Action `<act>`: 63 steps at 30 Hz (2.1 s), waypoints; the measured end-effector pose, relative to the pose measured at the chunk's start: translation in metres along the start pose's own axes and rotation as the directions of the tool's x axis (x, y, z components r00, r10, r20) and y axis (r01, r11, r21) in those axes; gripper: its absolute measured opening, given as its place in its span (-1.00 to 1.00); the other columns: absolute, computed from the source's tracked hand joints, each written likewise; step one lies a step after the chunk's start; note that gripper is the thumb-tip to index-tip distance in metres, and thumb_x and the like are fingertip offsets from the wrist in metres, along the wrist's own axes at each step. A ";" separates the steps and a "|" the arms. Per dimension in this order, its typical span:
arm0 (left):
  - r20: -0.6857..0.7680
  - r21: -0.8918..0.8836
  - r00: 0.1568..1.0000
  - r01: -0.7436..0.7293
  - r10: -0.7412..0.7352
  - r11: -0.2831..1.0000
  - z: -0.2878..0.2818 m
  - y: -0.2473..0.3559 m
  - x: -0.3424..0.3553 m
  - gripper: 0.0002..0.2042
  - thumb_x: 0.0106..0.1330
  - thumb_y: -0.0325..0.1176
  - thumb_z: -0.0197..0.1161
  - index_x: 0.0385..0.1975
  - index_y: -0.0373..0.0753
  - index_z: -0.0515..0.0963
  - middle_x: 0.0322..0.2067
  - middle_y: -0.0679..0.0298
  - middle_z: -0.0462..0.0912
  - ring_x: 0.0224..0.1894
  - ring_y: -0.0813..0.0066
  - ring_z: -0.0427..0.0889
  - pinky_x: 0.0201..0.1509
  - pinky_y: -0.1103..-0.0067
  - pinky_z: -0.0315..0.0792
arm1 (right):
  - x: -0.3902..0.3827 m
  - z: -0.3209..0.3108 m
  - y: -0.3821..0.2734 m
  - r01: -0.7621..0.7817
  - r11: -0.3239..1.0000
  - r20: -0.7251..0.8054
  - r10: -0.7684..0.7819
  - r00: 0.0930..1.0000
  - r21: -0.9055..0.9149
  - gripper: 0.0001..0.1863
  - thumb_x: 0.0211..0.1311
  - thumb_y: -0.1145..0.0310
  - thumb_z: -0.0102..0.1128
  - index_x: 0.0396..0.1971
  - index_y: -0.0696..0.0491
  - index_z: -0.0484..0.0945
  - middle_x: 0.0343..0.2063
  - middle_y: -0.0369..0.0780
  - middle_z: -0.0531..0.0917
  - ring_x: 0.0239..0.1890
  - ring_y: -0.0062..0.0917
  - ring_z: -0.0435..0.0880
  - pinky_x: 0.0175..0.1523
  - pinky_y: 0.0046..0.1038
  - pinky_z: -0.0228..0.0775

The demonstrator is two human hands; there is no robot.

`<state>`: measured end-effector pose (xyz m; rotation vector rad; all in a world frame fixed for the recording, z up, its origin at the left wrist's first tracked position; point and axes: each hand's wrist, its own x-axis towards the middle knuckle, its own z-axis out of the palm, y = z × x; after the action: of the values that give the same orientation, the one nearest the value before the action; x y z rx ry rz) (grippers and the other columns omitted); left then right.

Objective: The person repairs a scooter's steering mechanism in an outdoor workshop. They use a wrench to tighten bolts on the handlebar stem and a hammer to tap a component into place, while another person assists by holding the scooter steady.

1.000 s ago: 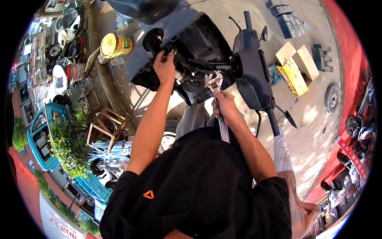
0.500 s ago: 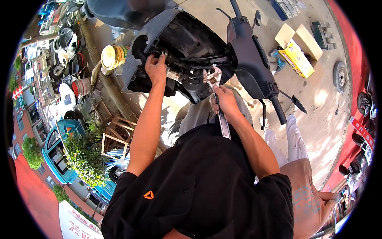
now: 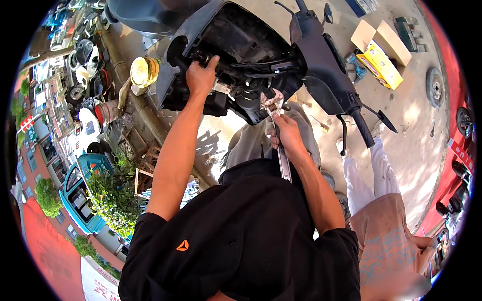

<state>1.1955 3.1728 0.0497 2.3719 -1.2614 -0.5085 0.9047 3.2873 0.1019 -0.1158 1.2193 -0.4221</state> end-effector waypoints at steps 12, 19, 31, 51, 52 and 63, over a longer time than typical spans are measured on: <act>0.174 -0.450 0.982 0.140 -0.067 0.882 -0.003 -0.031 0.016 -0.58 0.21 -0.27 0.60 -0.06 -0.42 0.66 -0.56 0.35 0.61 -0.58 0.60 0.53 -0.52 0.56 0.43 | 0.004 -0.008 -0.021 0.016 0.991 0.065 -0.007 0.998 -0.136 -0.73 0.61 0.12 0.03 -0.11 0.05 0.45 -0.60 -0.36 0.42 -0.73 -0.70 0.32 -0.63 -0.55 0.25; -0.190 -0.353 0.962 0.120 -0.196 0.928 0.017 0.007 0.002 -0.58 0.17 -0.23 0.64 -0.35 -0.43 0.54 -0.57 0.37 0.58 -0.54 0.54 0.47 -0.37 0.50 0.44 | 0.006 -0.025 -0.034 0.016 0.986 0.093 -0.001 0.996 -0.166 -0.71 0.62 0.13 0.01 -0.13 0.07 0.44 -0.59 -0.35 0.43 -0.74 -0.70 0.30 -0.65 -0.56 0.23; -0.116 -0.560 0.936 0.215 -0.332 0.800 0.023 0.002 0.004 -0.53 0.12 -0.28 0.68 -0.24 -0.33 0.46 -0.59 0.31 0.56 -0.66 0.57 0.45 -0.63 0.54 0.30 | 0.020 -0.038 -0.032 0.061 0.946 0.170 -0.007 0.985 -0.318 -0.63 0.61 0.18 0.00 -0.03 0.26 0.47 -0.59 -0.21 0.52 -0.72 -0.59 0.45 -0.68 -0.45 0.35; 0.061 -0.624 0.987 0.155 -0.150 0.766 0.010 -0.022 0.005 -0.60 0.25 -0.38 0.58 -0.15 -0.35 0.44 -0.55 0.30 0.56 -0.67 0.51 0.50 -0.60 0.54 0.37 | 0.010 -0.034 -0.005 0.103 0.949 0.146 -0.061 0.987 -0.299 -0.62 0.59 0.18 0.01 -0.01 0.26 0.47 -0.59 -0.21 0.55 -0.73 -0.55 0.47 -0.66 -0.42 0.37; 0.010 -0.552 0.968 0.215 -0.252 0.805 0.009 -0.007 0.002 -0.48 0.17 -0.28 0.66 -0.13 -0.37 0.40 -0.56 0.28 0.56 -0.69 0.50 0.46 -0.63 0.54 0.34 | 0.012 -0.030 -0.003 0.115 0.945 0.155 -0.069 0.986 -0.308 -0.59 0.58 0.17 0.01 0.05 0.27 0.47 -0.58 -0.20 0.55 -0.73 -0.54 0.48 -0.64 -0.42 0.39; 0.047 -0.614 0.981 0.178 -0.189 0.769 0.014 -0.008 -0.005 -0.56 0.19 -0.28 0.64 -0.23 -0.34 0.45 -0.61 0.29 0.55 -0.72 0.55 0.43 -0.66 0.55 0.26 | 0.007 -0.015 0.021 0.140 0.962 0.098 -0.120 0.988 -0.236 -0.61 0.61 0.19 -0.01 -0.02 0.30 0.46 -0.63 -0.23 0.52 -0.75 -0.59 0.45 -0.67 -0.47 0.29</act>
<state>1.1914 3.1788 0.0342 1.9227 -0.6935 -0.8160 0.8979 3.3064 0.0843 -0.4216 1.1808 -0.3775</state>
